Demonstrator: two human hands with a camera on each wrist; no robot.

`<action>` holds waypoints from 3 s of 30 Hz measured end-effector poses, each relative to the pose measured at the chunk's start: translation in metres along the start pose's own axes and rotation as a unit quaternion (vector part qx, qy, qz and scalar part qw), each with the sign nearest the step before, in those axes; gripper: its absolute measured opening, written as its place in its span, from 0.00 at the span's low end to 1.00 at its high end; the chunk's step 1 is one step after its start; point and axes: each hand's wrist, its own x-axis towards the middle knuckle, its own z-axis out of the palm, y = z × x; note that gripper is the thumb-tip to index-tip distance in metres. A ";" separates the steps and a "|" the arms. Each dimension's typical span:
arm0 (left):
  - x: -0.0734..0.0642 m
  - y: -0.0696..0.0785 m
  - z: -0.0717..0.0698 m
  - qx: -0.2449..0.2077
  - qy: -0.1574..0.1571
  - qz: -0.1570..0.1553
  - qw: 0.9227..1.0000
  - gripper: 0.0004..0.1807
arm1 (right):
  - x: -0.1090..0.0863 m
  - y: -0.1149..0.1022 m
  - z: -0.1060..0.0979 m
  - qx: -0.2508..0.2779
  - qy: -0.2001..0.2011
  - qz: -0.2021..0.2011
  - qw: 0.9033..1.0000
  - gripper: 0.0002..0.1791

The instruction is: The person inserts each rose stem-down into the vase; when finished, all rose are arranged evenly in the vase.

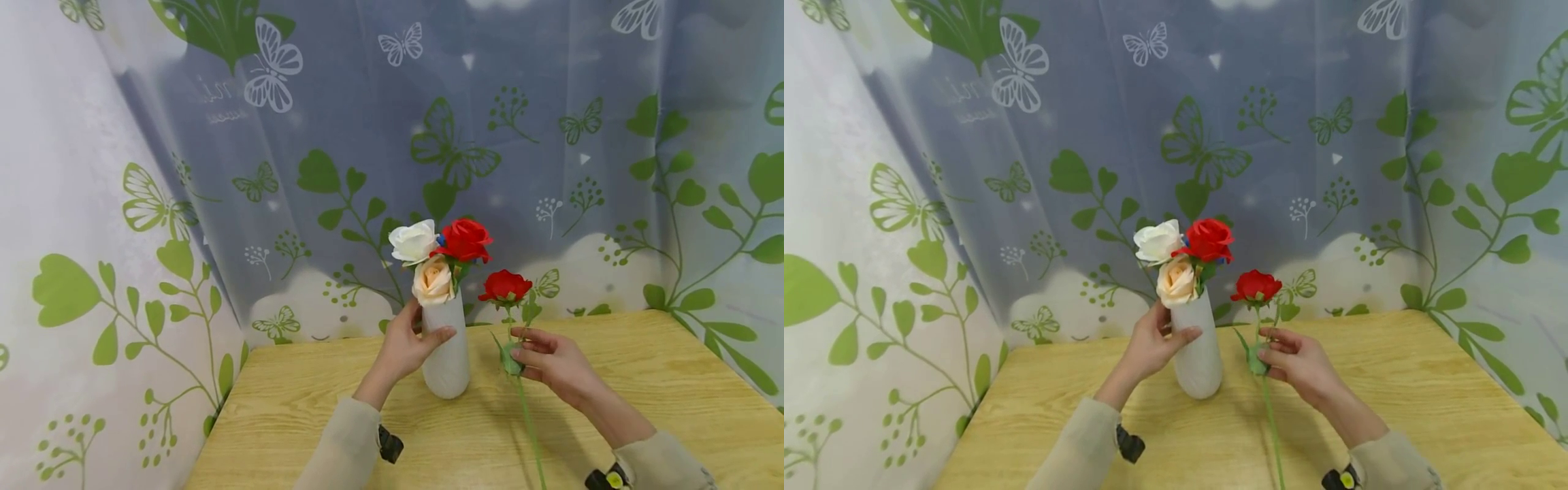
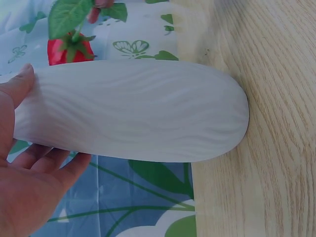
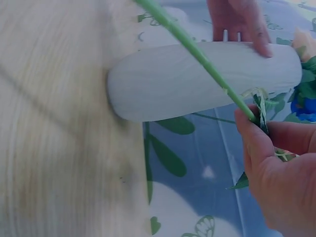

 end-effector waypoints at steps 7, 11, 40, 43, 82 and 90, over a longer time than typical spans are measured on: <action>-0.001 0.000 0.000 -0.002 -0.004 -0.001 1.000 0.37 | -0.001 -0.010 0.000 0.011 -0.030 -0.027 0.999 0.37; 0.000 -0.002 0.000 -0.002 -0.005 0.001 1.000 0.37 | -0.001 -0.015 -0.002 0.015 -0.026 -0.041 0.999 0.36; -0.001 0.002 0.000 0.003 -0.002 -0.007 1.000 0.35 | -0.002 -0.098 -0.037 0.408 0.015 -0.305 0.860 0.16; 0.000 0.001 0.000 0.004 -0.001 -0.004 1.000 0.35 | 0.000 -0.106 -0.041 0.439 0.018 -0.314 0.842 0.20; 0.000 0.002 0.000 0.001 -0.001 -0.007 1.000 0.36 | 0.003 -0.145 0.003 0.282 0.084 -0.377 0.878 0.12; 0.000 0.003 -0.001 0.011 0.001 -0.008 1.000 0.38 | 0.008 -0.147 0.025 0.178 0.093 -0.377 0.904 0.10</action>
